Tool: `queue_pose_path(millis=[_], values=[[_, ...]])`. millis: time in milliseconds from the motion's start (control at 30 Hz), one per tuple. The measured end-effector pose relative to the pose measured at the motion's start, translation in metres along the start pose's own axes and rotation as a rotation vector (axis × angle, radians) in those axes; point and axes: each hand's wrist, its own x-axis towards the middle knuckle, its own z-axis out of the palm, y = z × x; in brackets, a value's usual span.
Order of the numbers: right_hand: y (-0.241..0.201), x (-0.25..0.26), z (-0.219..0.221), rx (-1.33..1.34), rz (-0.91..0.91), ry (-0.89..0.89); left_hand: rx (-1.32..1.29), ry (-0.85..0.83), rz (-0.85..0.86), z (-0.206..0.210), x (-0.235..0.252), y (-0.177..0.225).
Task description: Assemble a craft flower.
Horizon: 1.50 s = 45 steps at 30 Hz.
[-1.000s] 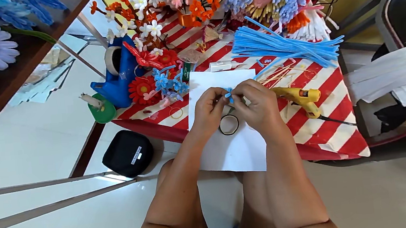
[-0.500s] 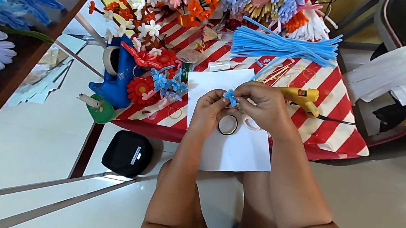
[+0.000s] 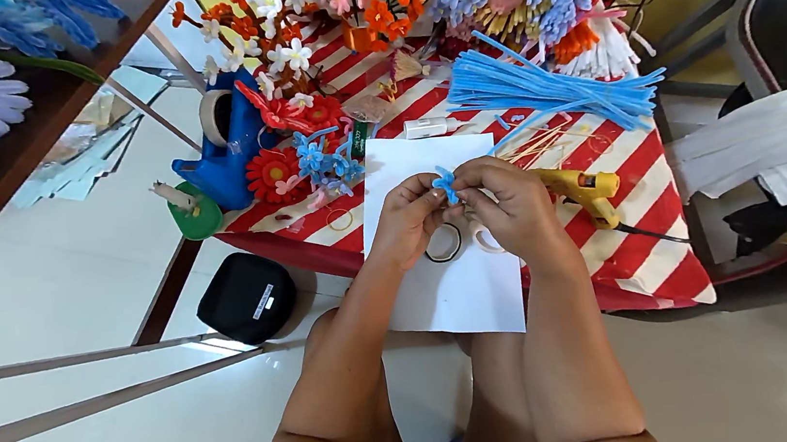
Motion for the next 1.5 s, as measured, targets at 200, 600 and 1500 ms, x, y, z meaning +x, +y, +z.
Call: queue_pose_path(millis=[200, 600, 1500], values=[[-0.007, 0.000, 0.005, -0.014, 0.077, 0.067, 0.065, 0.042, 0.155, 0.005, 0.001, -0.009], [-0.013, 0.002, 0.022, -0.093, 0.044, 0.221, 0.047, 0.110, 0.309, 0.009, 0.003, -0.018], [-0.016, -0.001, 0.017, 0.015, 0.059, 0.164, -0.063, 0.048, 0.279, 0.006, 0.000, -0.016]])
